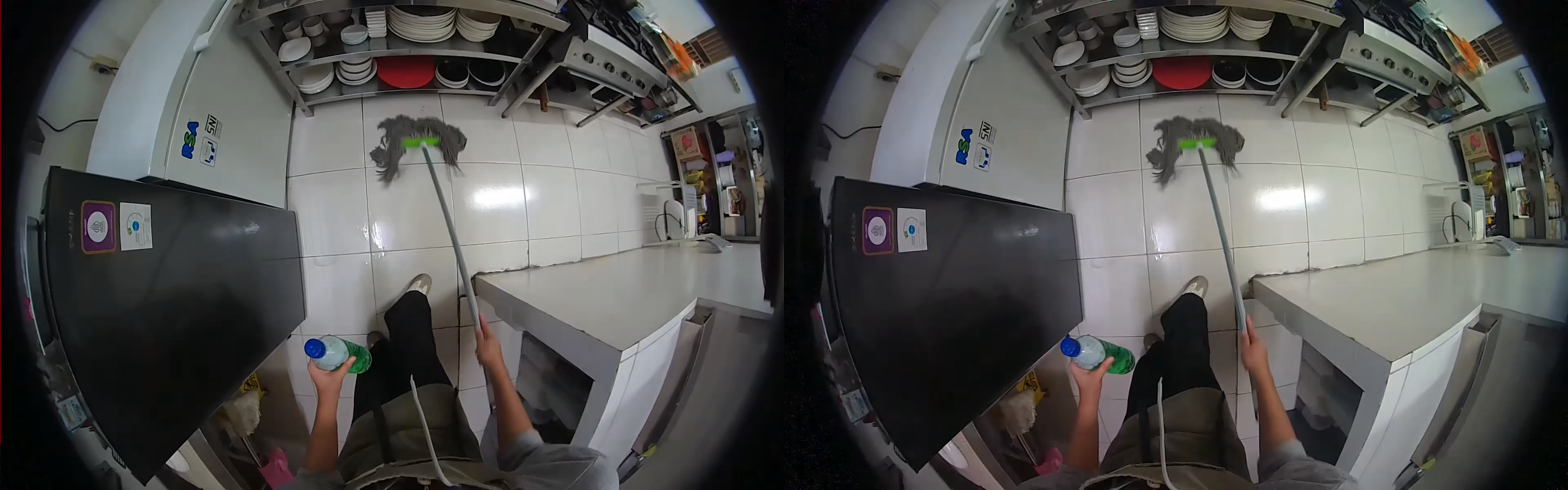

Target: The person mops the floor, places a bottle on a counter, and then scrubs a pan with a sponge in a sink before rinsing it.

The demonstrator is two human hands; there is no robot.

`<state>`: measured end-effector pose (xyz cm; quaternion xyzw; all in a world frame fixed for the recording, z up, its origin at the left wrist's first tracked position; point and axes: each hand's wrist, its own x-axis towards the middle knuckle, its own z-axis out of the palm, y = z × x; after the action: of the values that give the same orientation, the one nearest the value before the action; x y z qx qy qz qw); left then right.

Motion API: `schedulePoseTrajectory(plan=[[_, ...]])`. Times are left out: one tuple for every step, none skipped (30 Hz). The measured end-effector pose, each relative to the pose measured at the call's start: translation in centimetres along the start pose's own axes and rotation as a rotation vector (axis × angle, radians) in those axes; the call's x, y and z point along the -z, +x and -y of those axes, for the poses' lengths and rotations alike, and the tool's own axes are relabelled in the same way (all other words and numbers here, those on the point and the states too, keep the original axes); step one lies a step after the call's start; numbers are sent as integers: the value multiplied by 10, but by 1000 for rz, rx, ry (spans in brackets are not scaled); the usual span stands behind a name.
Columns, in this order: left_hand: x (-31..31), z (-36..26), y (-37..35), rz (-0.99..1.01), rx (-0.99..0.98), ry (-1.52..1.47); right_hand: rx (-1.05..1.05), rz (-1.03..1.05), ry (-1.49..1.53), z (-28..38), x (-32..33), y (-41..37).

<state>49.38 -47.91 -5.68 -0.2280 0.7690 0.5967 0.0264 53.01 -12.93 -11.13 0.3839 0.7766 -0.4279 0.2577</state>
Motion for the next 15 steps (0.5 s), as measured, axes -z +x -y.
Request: schedulePoseTrajectory(plan=[[0,-3,0,-9,0,7,319,-132,-73,-39,-21,66],[0,-2,2,-5,-3,12,505,-252,-86,-14,-24,97],[1,0,3,4,-8,0,291,-126,-100,24,-16,117],[3,3,3,14,-11,-12,417,-205,-77,31,-23,157],[4,6,4,18,-11,-8,322,-152,-55,54,-20,184],[6,9,5,12,-33,36,226,-98,-32,73,-18,205],[7,10,7,6,-55,81,221,-96,-26,87,-15,208],[6,9,9,9,-59,85,166,-67,-13,105,-6,204],[4,7,10,-7,-50,46,108,-39,-1,113,-1,199],[5,4,11,-18,-38,10,98,-40,7,94,-3,197],[4,1,13,-7,-37,16,246,-116,-13,67,-5,186],[1,-3,15,12,-20,31,395,-194,-37,38,-7,172],[-2,-7,18,28,-6,44,171,-86,-93,23,-1,143],[-4,-8,20,32,-6,45,219,-132,-75,8,1,109],[-7,-10,23,49,-34,61,419,-175,30,-36,-8,88]])
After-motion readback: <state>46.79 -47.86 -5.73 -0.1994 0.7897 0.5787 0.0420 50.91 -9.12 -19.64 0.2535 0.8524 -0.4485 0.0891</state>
